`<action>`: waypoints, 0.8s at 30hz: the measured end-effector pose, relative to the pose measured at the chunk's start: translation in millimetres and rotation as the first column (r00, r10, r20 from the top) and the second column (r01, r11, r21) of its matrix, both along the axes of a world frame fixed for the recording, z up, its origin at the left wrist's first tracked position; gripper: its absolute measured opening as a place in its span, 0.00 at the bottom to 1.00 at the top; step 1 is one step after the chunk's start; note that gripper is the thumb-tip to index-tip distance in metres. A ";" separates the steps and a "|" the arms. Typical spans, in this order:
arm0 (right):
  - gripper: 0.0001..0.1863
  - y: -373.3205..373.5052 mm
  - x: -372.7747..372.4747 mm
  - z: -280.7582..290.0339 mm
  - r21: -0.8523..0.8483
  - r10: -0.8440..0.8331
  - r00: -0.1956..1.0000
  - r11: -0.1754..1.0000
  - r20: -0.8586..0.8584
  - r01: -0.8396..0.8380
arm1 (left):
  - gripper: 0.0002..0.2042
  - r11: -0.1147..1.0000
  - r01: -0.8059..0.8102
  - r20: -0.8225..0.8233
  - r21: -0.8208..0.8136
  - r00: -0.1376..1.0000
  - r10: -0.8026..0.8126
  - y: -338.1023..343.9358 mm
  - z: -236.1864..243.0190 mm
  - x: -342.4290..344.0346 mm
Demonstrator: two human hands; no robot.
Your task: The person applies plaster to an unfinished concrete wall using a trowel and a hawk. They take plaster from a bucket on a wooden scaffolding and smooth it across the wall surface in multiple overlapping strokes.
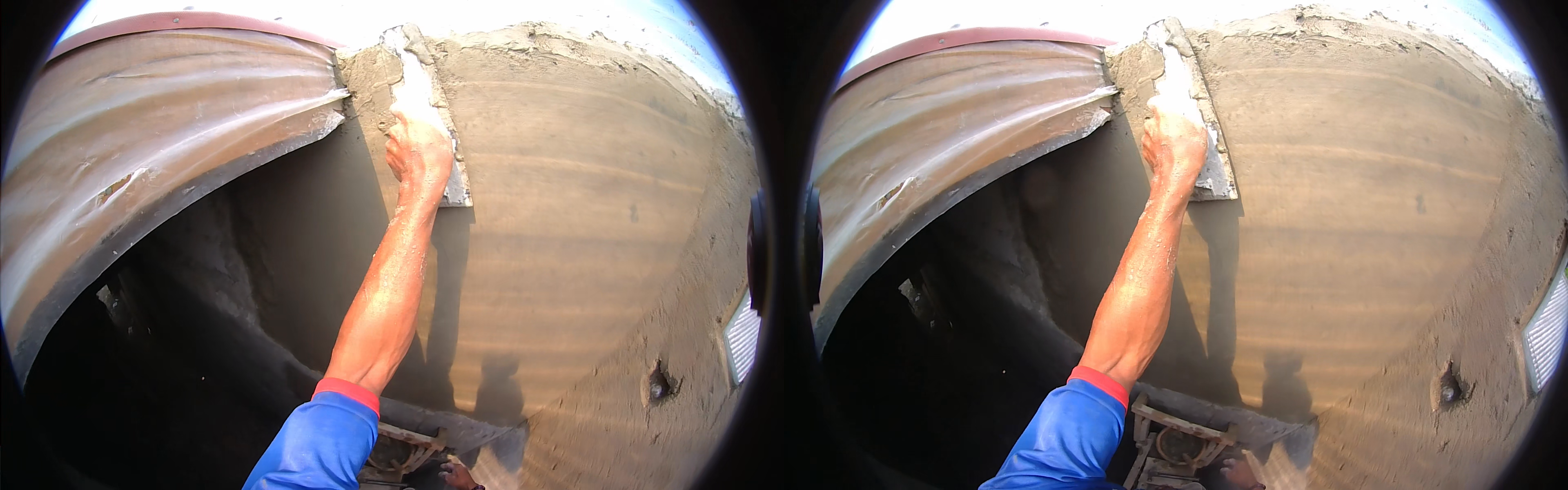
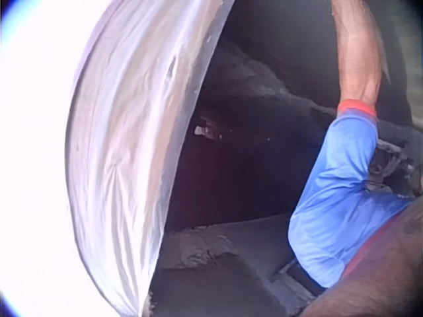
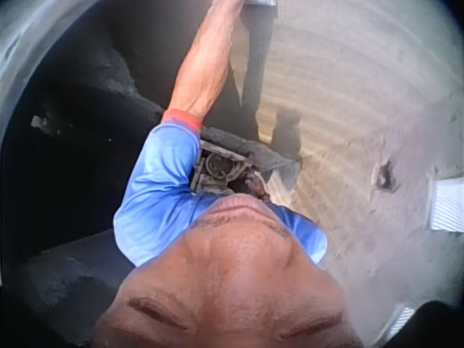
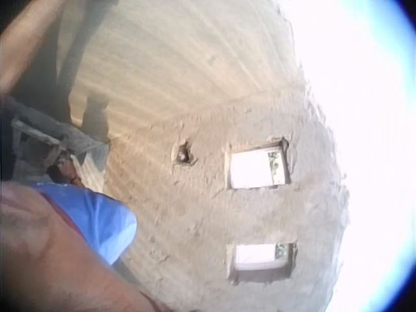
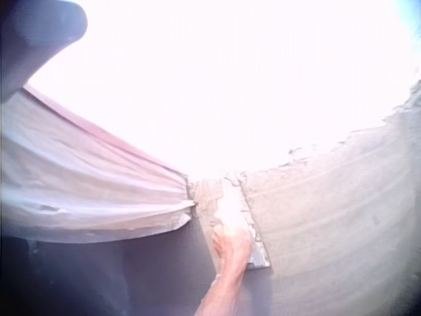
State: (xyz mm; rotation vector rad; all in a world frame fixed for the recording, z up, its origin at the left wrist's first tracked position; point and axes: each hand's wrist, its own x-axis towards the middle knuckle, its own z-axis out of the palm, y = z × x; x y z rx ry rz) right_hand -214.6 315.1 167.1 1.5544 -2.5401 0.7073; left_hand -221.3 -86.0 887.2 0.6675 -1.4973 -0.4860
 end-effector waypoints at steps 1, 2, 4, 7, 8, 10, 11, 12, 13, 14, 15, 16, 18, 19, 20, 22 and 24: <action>0.21 -7.1 -0.9 10.6 0.132 0.032 0.971 0.989 0.239 -0.065 | 0.19 1.000 -0.019 0.006 0.000 1.000 0.019 3.2 0.2 -2.2; 0.24 -12.8 -0.4 28.0 0.250 0.021 0.886 0.956 0.464 -0.154 | 0.18 0.999 0.012 0.043 -0.040 0.999 -0.010 8.2 -0.4 -5.8; 0.24 -35.7 10.3 97.5 0.223 -0.005 0.846 0.965 0.533 -0.135 | 0.17 0.997 0.030 0.088 -0.073 0.996 -0.023 13.6 -7.7 -18.1; 0.22 -52.2 -11.6 141.7 0.150 -0.084 0.818 0.989 0.569 -0.002 | 0.12 0.980 0.080 0.065 -0.183 0.995 -0.069 55.4 -7.8 -53.5; 0.21 -56.8 -16.3 146.4 0.101 -0.087 0.819 0.994 0.567 0.035 | 0.10 0.977 0.127 0.046 -0.174 0.992 -0.120 72.3 -15.7 -60.6; 0.20 -81.9 -4.8 214.9 0.027 -0.046 0.847 0.999 0.529 0.037 | 0.12 0.964 0.242 0.302 -0.108 0.932 -0.200 93.2 -49.3 -70.4; 0.20 -84.8 -10.3 232.5 -0.030 -0.042 0.861 0.997 0.507 0.067 | 0.15 0.949 0.303 0.377 -0.081 0.891 -0.252 116.3 -67.4 -75.2; 0.20 -87.8 -13.3 245.8 -0.087 -0.033 0.872 0.992 0.488 0.086 | 0.16 0.923 0.374 0.453 -0.089 0.841 -0.297 136.3 -93.5 -76.2; 0.19 -97.6 -9.2 261.2 -0.128 -0.042 0.839 0.983 0.542 0.132 | 0.16 0.887 0.432 0.461 -0.161 0.828 -0.320 136.7 -128.7 -76.9; 0.19 -98.8 -13.3 278.0 -0.158 -0.079 0.808 0.965 0.584 0.209 | 0.16 0.864 0.458 0.471 -0.209 0.822 -0.321 144.6 -155.2 -70.3; 0.19 -99.1 -16.9 299.2 -0.157 -0.083 0.817 0.965 0.571 0.208 | 0.20 0.867 0.471 0.397 -0.165 0.836 -0.379 149.4 -175.6 -60.9; 0.18 -96.5 -18.0 322.0 -0.328 -0.043 0.822 0.904 0.568 0.274 | 0.24 0.862 0.491 0.319 -0.125 0.843 -0.434 148.2 -185.7 -52.0; 0.17 -96.3 -11.0 360.5 -0.485 0.006 0.827 0.812 0.563 0.325 | 0.19 0.874 0.483 0.068 -0.050 0.875 -0.479 123.8 -182.1 -26.1; 0.17 -98.5 -6.9 378.5 -0.567 0.069 0.838 0.766 0.542 0.303 | 0.15 0.904 0.426 -0.073 -0.020 0.902 -0.426 110.1 -161.1 -4.9; 0.17 -98.9 -4.9 387.2 -0.642 0.121 0.851 0.712 0.511 0.285 | 0.24 0.935 0.353 -0.089 -0.029 0.931 -0.355 87.2 -147.9 1.4; 0.17 -98.3 -1.9 387.4 -0.625 0.135 0.858 0.741 0.496 0.244 | 0.22 0.966 0.257 -0.192 -0.029 0.947 -0.257 46.2 -118.8 11.4; 0.17 -101.0 2.6 384.3 -0.573 0.145 0.842 0.790 0.519 0.218 | 0.19 0.963 0.260 -0.211 0.072 0.948 -0.240 19.8 -88.9 22.0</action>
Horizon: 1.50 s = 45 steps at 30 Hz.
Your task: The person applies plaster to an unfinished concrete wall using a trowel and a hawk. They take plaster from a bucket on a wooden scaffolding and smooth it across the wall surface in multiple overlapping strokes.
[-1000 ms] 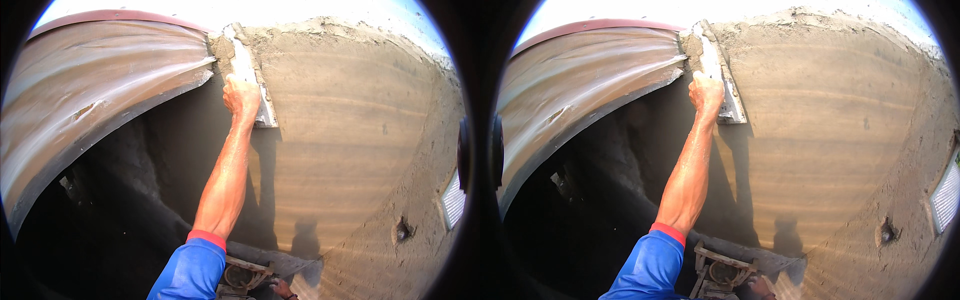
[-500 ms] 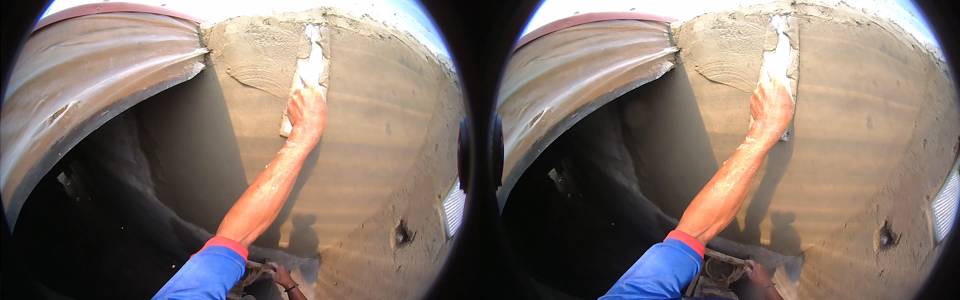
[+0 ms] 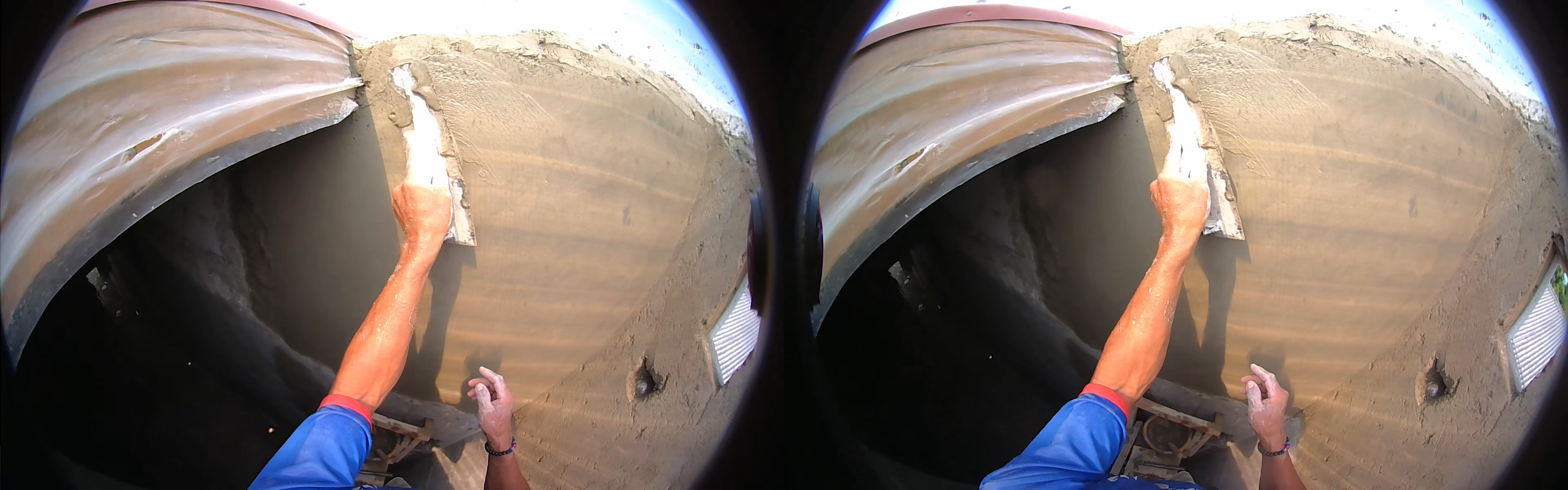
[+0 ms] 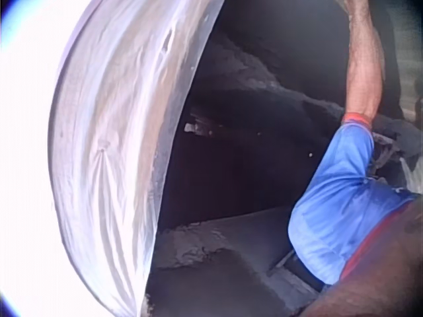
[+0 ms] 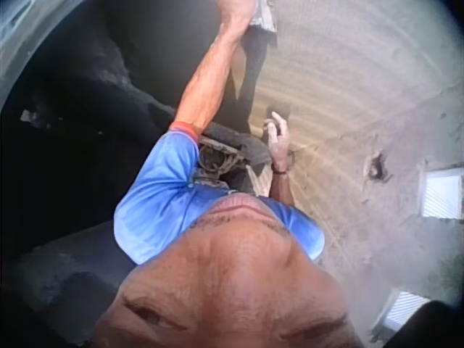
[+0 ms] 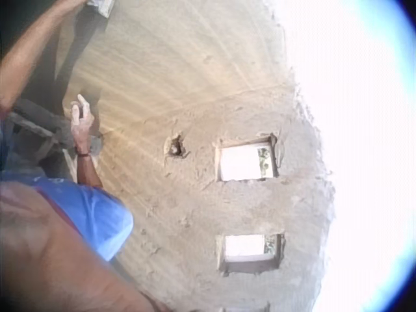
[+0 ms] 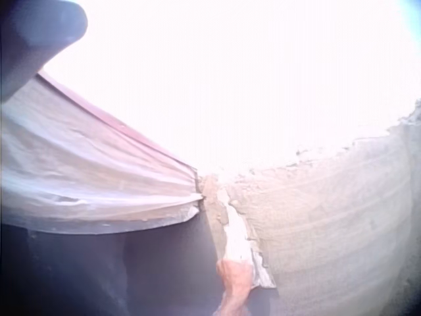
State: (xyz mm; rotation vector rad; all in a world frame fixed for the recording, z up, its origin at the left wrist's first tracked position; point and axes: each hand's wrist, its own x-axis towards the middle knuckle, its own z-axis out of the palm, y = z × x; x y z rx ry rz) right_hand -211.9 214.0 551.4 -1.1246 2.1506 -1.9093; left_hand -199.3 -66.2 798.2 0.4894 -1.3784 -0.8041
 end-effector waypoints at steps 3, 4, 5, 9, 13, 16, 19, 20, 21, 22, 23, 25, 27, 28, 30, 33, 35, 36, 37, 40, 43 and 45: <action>0.16 -3.9 8.9 -14.6 0.065 0.075 0.996 0.995 0.038 -0.078 | 0.16 0.998 -0.048 0.048 0.038 0.998 0.046 -38.6 23.0 -2.8; 0.16 -4.7 9.2 -21.3 0.067 0.055 0.998 0.996 0.044 -0.058 | 0.16 0.999 -0.040 0.047 0.031 0.998 0.039 -41.4 30.3 -1.8; 0.16 -1.2 6.7 -27.3 0.060 0.048 0.998 0.997 0.042 -0.050 | 0.15 1.000 -0.012 0.051 0.026 0.999 0.010 -43.5 37.4 -0.9; 0.17 10.8 -11.5 -42.8 0.119 0.002 0.996 0.993 0.088 -0.012 | 0.14 0.999 0.010 0.042 -0.033 0.999 -0.009 -29.5 70.4 -12.0; 0.16 15.8 -31.8 -40.3 0.180 -0.021 0.998 0.984 0.054 0.011 | 0.12 0.987 -0.018 0.188 -0.157 0.981 0.048 16.9 113.8 -38.0; 0.16 18.4 -39.9 -36.6 0.180 -0.051 0.998 0.983 0.046 0.042 | 0.09 0.930 -0.081 0.237 -0.359 0.956 0.175 48.9 136.9 -72.1; 0.16 18.5 -38.5 -36.6 0.167 -0.057 0.995 0.985 0.076 0.044 | 0.05 0.869 -0.112 0.204 -0.482 0.950 0.236 87.0 143.4 -99.2; 0.16 21.4 -37.4 -37.0 0.165 -0.060 0.993 0.985 0.105 0.042 | 0.04 0.827 -0.127 0.150 -0.548 0.957 0.247 96.8 134.4 -113.8; 0.16 24.3 -38.3 -38.1 0.166 -0.068 0.992 0.985 0.107 0.050 | 0.04 0.778 -0.148 0.093 -0.610 0.962 0.255 106.6 122.3 -125.9; 0.16 26.1 -39.0 -40.6 0.174 -0.080 0.993 0.983 0.085 0.064 | 0.05 0.811 0.048 0.285 -0.583 0.947 0.149 121.4 112.1 -126.7; 0.16 30.0 -38.9 -43.3 0.191 -0.091 0.994 0.978 0.062 0.078 | 0.07 0.828 0.236 0.465 -0.509 0.885 0.033 136.7 95.8 -124.4; 0.16 34.3 -37.0 -45.4 0.211 -0.097 0.994 0.974 0.052 0.084 | 0.12 0.792 0.325 0.567 -0.517 0.823 0.033 164.5 35.7 -140.0; 0.16 30.9 -20.2 -48.1 0.235 -0.051 0.998 0.971 0.048 0.038 | 0.19 0.757 0.284 0.508 -0.588 0.859 0.072 163.0 -39.9 -140.0; 0.16 33.5 -14.4 -44.7 0.219 -0.067 0.995 0.975 0.072 0.050 | 0.22 0.755 0.316 0.549 -0.574 0.833 0.069 164.6 -67.6 -128.8; 0.17 37.2 -13.2 -35.5 0.191 -0.088 0.993 0.979 0.078 0.071 | 0.24 0.745 0.340 0.572 -0.574 0.818 0.067 157.4 -76.5 -106.8; 0.16 38.5 -12.0 -31.4 0.146 -0.126 0.985 0.983 0.122 0.107 | 0.24 0.815 0.183 0.318 -0.550 0.948 0.002 133.8 -57.4 -69.5; 0.18 22.9 -12.3 -16.8 0.084 -0.009 1.000 0.996 0.029 0.006 | 0.23 0.825 0.074 0.316 -0.561 0.940 0.130 102.7 -11.5 -49.3; 0.18 12.4 -6.3 -6.8 0.109 0.022 1.000 0.994 0.010 -0.023 | 0.21 0.843 0.011 0.288 -0.538 0.942 0.171 86.3 11.9 -36.4; 0.18 11.4 -8.5 -4.2 0.130 0.001 1.000 0.992 0.002 -0.002 | 0.18 0.841 -0.023 0.277 -0.540 0.939 0.204 70.5 24.2 -45.3; 0.17 -4.0 0.3 1.5 0.103 0.022 0.999 0.994 -0.034 -0.018 | 0.11 0.919 -0.040 0.397 -0.393 0.894 0.209 25.7 63.7 -26.0; 0.16 -19.6 13.2 1.1 0.060 0.056 0.997 0.996 0.045 -0.059 | 0.16 0.931 -0.228 0.322 -0.285 0.892 0.317 -25.8 72.9 -17.2; 0.16 -26.1 13.7 -4.1 0.097 0.078 0.995 0.992 0.063 -0.084 | 0.16 0.936 -0.246 0.307 -0.253 0.897 0.319 -47.0 77.5 -13.4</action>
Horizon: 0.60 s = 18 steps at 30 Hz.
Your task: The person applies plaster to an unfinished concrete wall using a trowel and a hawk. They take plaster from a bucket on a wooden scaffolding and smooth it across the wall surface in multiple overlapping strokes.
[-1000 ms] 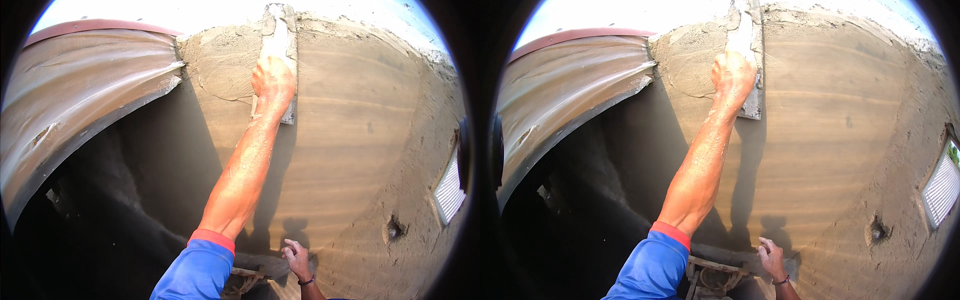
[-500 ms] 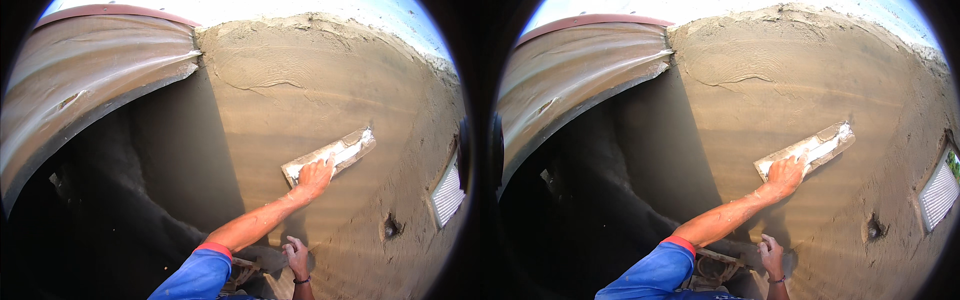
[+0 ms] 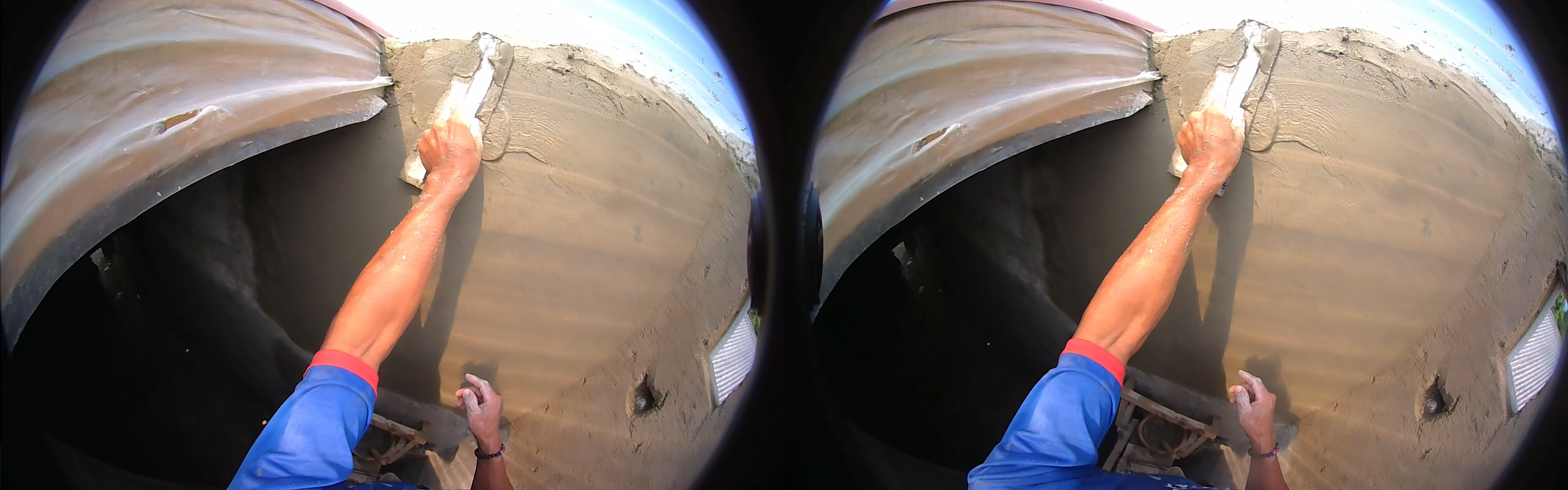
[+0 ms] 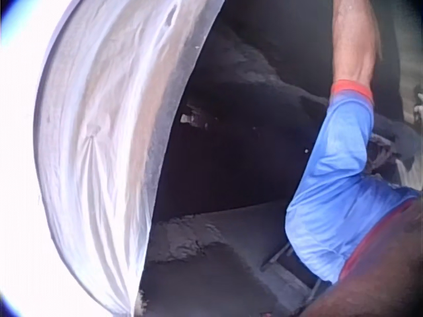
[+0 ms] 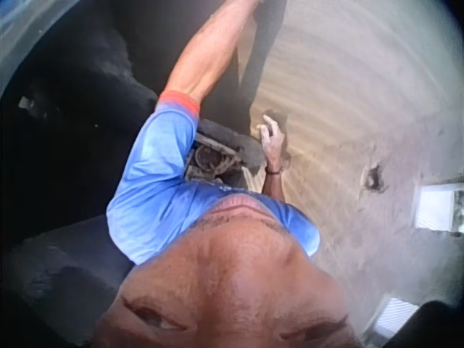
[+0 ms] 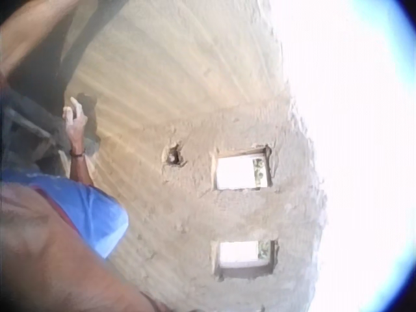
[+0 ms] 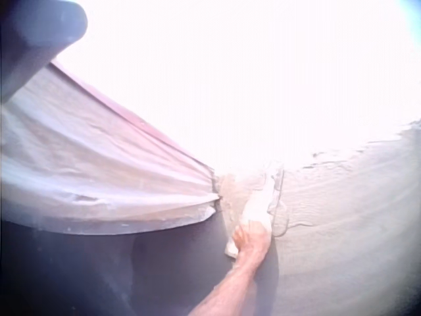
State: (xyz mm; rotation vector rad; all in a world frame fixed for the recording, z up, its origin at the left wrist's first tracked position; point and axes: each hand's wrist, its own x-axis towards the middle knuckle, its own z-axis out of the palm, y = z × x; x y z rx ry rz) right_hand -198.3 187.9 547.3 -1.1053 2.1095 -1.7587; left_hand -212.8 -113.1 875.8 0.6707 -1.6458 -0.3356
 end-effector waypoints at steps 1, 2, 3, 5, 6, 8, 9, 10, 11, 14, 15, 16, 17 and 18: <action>0.16 -2.5 -3.2 -4.5 0.015 -0.001 1.000 1.000 0.001 0.001 | 0.17 0.999 0.001 -0.023 0.034 1.000 0.000 -5.4 0.7 4.7; 0.16 -5.4 -6.4 -6.8 0.018 -0.001 1.000 1.000 0.002 0.001 | 0.17 0.999 0.001 -0.022 0.037 1.000 0.000 -10.3 2.2 9.2; 0.16 -8.5 -9.1 -7.7 0.022 0.006 1.000 1.000 0.000 -0.006 | 0.17 0.996 0.016 -0.052 0.089 0.999 -0.011 -14.9 5.2 13.5; 0.15 -11.5 -12.3 -12.1 0.047 0.006 1.000 0.999 0.013 -0.007 | 0.15 0.983 0.030 -0.036 0.179 0.999 -0.023 -27.9 1.4 22.6; 0.16 -15.3 -15.2 -11.6 0.068 0.012 1.000 0.998 -0.001 -0.012 | 0.15 0.980 0.033 -0.026 0.194 0.999 -0.028 -36.4 -6.7 26.9; 0.16 -21.7 -18.9 -14.8 0.096 0.019 1.000 0.995 0.004 -0.019 | 0.13 0.980 0.063 -0.093 0.187 0.995 -0.046 -49.8 -21.3 39.5; 0.16 -23.2 -22.6 -17.7 0.114 0.040 0.999 0.993 -0.011 -0.039 | 0.13 0.975 0.064 -0.054 0.215 0.997 -0.054 -51.9 -29.5 42.7; 0.16 -27.9 -24.3 -18.4 0.124 0.067 0.997 0.990 -0.030 -0.063 | 0.13 0.974 0.061 -0.044 0.219 0.998 -0.052 -53.7 -36.5 43.0; 0.16 -32.1 -23.9 -17.7 0.135 0.090 0.994 0.987 -0.063 -0.081 | 0.13 0.974 0.047 -0.068 0.221 0.997 -0.033 -55.5 -44.6 41.9; 0.16 -46.0 -16.8 -5.3 0.207 0.140 0.990 0.970 -0.031 -0.131 | 0.17 0.973 0.035 -0.057 0.229 0.998 -0.022 -55.5 -67.5 40.9; 0.16 -48.7 -15.3 -3.0 0.209 0.135 0.990 0.970 -0.028 -0.127 | 0.19 0.966 0.032 -0.039 0.255 0.999 -0.022 -54.9 -78.5 38.7; 0.17 -51.4 -12.2 -0.3 0.222 0.165 0.986 0.963 -0.031 -0.154 | 0.21 0.959 0.022 -0.023 0.282 1.000 -0.016 -54.9 -90.1 40.4; 0.17 -50.9 -10.8 0.5 0.232 0.183 0.982 0.958 -0.036 -0.170 | 0.24 0.959 0.039 -0.012 0.280 0.999 -0.037 -53.8 -103.2 38.1; 0.17 -48.7 -9.0 -0.5 0.233 0.174 0.984 0.959 -0.036 -0.161 | 0.24 0.958 0.047 -0.012 0.281 0.999 -0.046 -51.1 -117.5 36.1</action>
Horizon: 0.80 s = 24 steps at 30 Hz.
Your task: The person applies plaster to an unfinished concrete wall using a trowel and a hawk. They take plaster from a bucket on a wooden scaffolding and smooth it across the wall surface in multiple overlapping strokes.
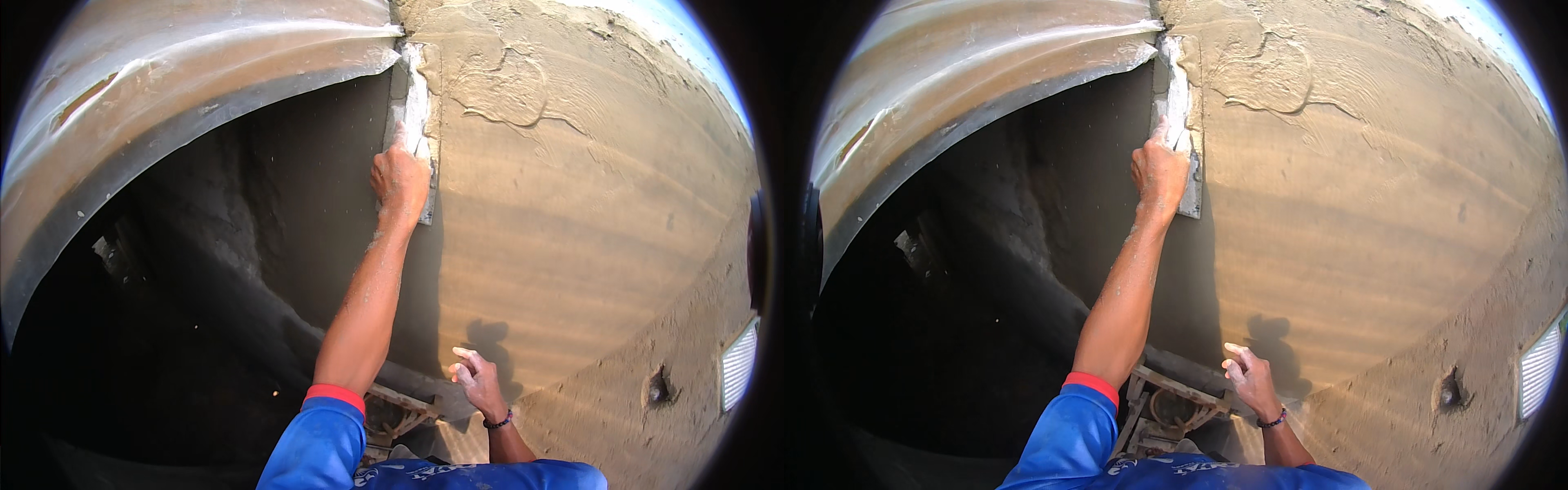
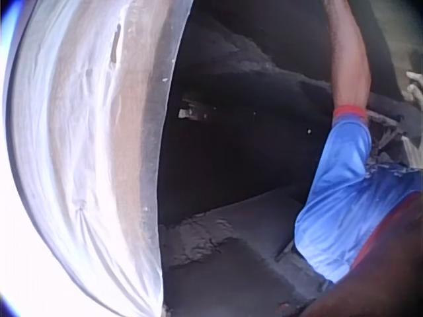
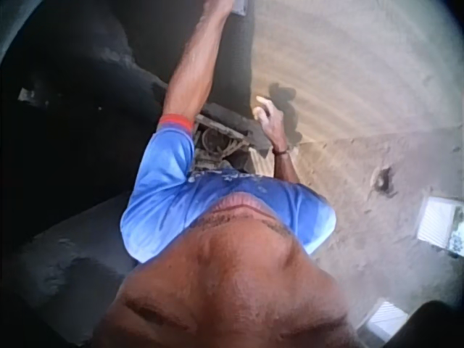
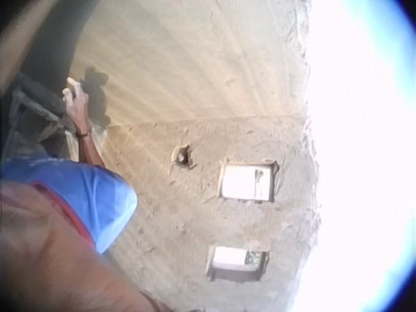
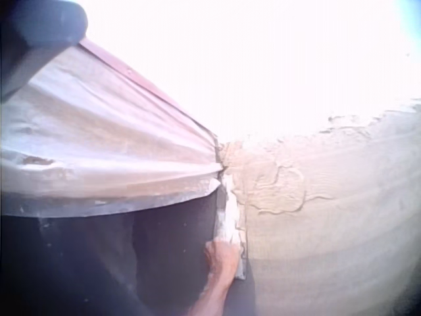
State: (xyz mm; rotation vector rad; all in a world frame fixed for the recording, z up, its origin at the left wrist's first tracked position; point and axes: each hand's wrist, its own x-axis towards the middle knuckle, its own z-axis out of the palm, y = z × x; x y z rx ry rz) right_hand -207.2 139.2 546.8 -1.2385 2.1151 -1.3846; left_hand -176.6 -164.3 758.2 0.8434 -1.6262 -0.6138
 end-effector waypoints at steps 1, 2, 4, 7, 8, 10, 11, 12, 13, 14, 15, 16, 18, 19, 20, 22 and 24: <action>0.17 1.0 3.6 0.0 0.001 0.015 1.000 1.000 0.014 -0.015 | 0.24 1.000 -0.007 0.015 0.022 1.000 0.007 2.9 -13.6 3.4; 0.17 0.7 7.5 -0.3 -0.002 0.035 0.999 0.999 0.029 -0.035 | 0.24 0.999 -0.020 0.032 0.040 0.999 0.018 4.2 -29.0 8.6; 0.18 6.9 14.1 -7.9 0.006 0.048 0.998 0.999 0.031 -0.048 | 0.24 0.997 -0.044 0.036 0.056 0.998 0.042 -0.4 -74.2 14.5; 0.18 9.4 21.7 -21.0 0.031 0.059 0.998 0.998 0.034 -0.060 | 0.23 1.000 0.004 -0.064 0.017 0.998 -0.002 -1.6 -149.8 22.4; 0.18 14.4 24.0 -23.1 0.049 0.044 0.999 0.998 0.028 -0.046 | 0.23 0.999 0.023 -0.110 0.022 0.994 -0.021 8.3 -167.9 23.7; 0.19 15.2 26.2 -13.8 -0.059 -0.008 1.000 0.998 0.028 0.010 | 0.22 0.999 0.038 -0.250 -0.008 0.968 -0.038 40.0 -186.6 28.9; 0.19 15.2 29.9 -10.3 -0.153 -0.045 0.998 0.987 0.051 0.052 | 0.22 0.994 0.107 -0.322 0.035 0.942 -0.090 66.7 -183.0 31.9; 0.19 11.4 31.0 -0.9 -0.161 -0.060 0.997 0.985 0.048 0.067 | 0.24 0.989 0.139 -0.286 0.049 0.951 -0.120 83.9 -174.6 29.4; 0.20 -0.2 34.6 12.1 -0.276 -0.058 0.998 0.960 -0.012 0.052 | 0.25 0.981 0.171 -0.321 0.088 0.937 -0.134 95.1 -164.4 31.6; 0.21 -9.4 36.3 28.3 -0.381 -0.073 0.994 0.924 -0.079 0.037 | 0.27 0.968 0.214 -0.366 0.131 0.918 -0.154 106.8 -151.1 29.9; 0.21 -17.2 40.2 46.8 -0.378 -0.077 0.994 0.925 -0.078 0.042 | 0.27 0.808 0.526 -0.568 0.265 0.763 -0.310 117.5 -132.7 32.3; 0.23 -22.7 42.9 71.7 -0.445 -0.140 0.939 0.895 -0.313 -0.015 | 0.26 0.763 0.596 -0.586 0.250 0.720 -0.370 130.0 -109.7 37.0; 0.24 -39.4 43.3 108.6 -0.505 -0.213 0.820 0.857 -0.532 -0.105 | 0.25 0.694 0.700 -0.672 0.171 0.597 -0.437 138.1 -96.0 28.5; 0.24 -47.1 40.4 118.2 -0.501 -0.264 0.733 0.857 -0.626 -0.120 | 0.23 0.690 0.706 -0.684 0.160 0.583 -0.439 147.3 -83.5 29.6; 0.25 -51.4 38.2 127.5 -0.492 -0.311 0.630 0.861 -0.712 -0.131 | 0.19 0.714 0.689 -0.637 0.124 0.607 -0.475 153.5 -75.1 30.4; 0.25 -63.4 21.2 132.2 -0.484 -0.273 0.705 0.868 -0.655 -0.114 | 0.16 0.513 0.840 -0.708 0.177 0.471 -0.526 154.4 -66.3 30.6; 0.25 -72.6 16.3 140.7 -0.477 -0.228 0.772 0.872 -0.593 -0.109 | 0.15 0.447 0.882 -0.751 0.153 0.397 -0.528 152.3 -69.0 24.4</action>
